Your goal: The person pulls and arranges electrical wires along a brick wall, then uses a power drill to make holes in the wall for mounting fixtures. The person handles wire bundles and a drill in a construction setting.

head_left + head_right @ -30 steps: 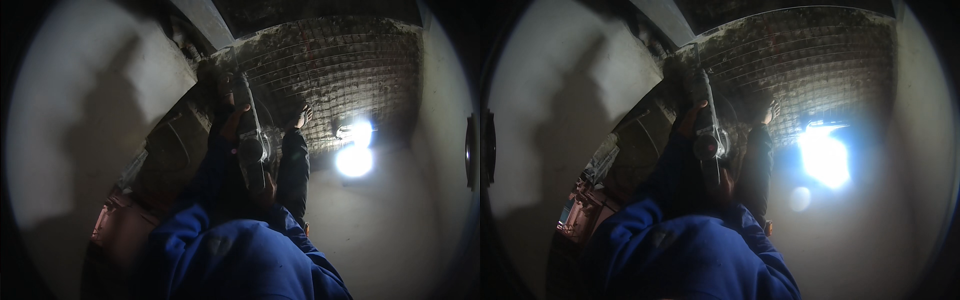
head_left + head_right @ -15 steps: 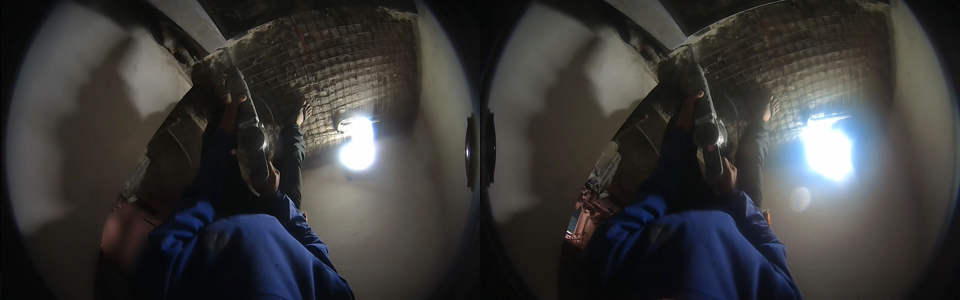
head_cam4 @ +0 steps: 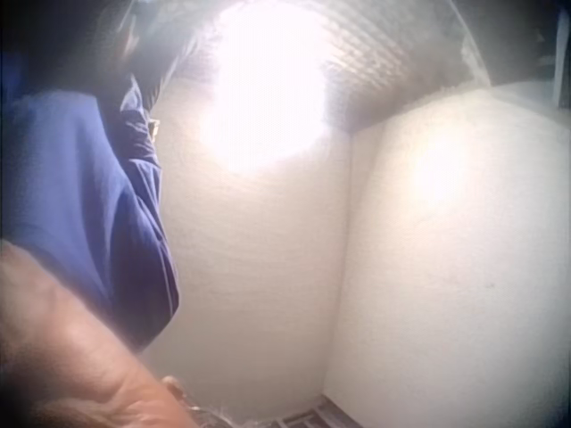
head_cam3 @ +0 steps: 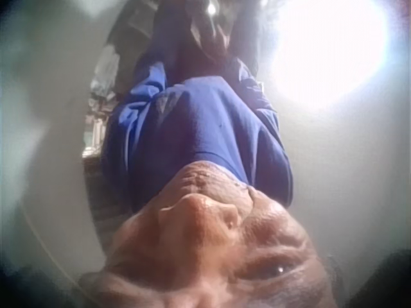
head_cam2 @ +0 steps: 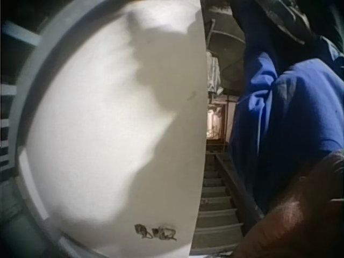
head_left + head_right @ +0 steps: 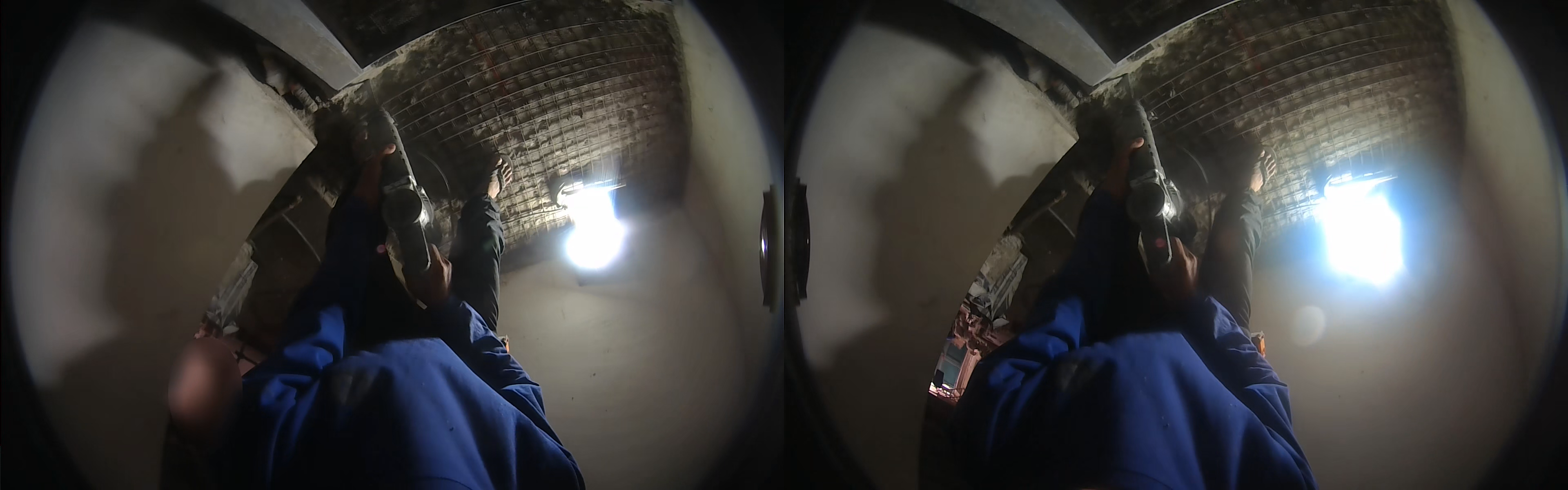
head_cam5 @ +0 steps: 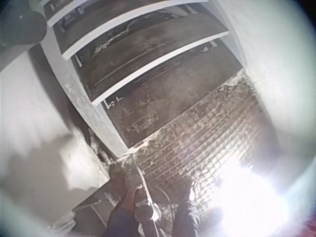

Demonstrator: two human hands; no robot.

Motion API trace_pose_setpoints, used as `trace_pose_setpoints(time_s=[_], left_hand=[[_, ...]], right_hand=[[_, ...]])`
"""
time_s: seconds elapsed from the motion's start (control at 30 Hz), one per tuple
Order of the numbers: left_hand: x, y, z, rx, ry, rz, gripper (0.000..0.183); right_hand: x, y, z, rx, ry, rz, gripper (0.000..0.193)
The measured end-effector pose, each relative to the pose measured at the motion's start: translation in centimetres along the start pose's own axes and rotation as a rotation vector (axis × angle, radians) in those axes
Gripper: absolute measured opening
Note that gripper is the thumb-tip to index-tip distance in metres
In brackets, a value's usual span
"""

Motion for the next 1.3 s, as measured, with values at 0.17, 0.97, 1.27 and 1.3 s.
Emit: trace_pose_setpoints(time_s=[0.17,0.97,1.27,1.3], left_hand=[[0.0,-1.5,0.1,0.01,-0.003,0.015,0.039],[4.2,7.5,4.4,-0.899,0.492,-0.177,0.043],[3.6,6.7,1.4,-0.821,0.558,-0.253,0.041],[3.6,6.8,1.3,-0.855,0.579,-0.247,0.039]], right_hand=[[0.5,-0.2,0.4,-0.018,0.026,0.018,0.025],[-4.4,6.2,-4.2,-0.083,0.046,0.286,0.045],[-4.2,4.9,-4.0,-0.189,0.042,0.248,0.041],[-4.1,4.7,-3.8,-0.199,0.029,0.242,0.042]])
Point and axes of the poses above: each hand's wrist, its own y-axis away from the middle knuckle, its own x-axis out of the palm, z = x × y, the point moved 8 cm from there along -y, towards the middle knuckle, and after that the axes turned 5 degrees about -z, right-handed, at the moved point
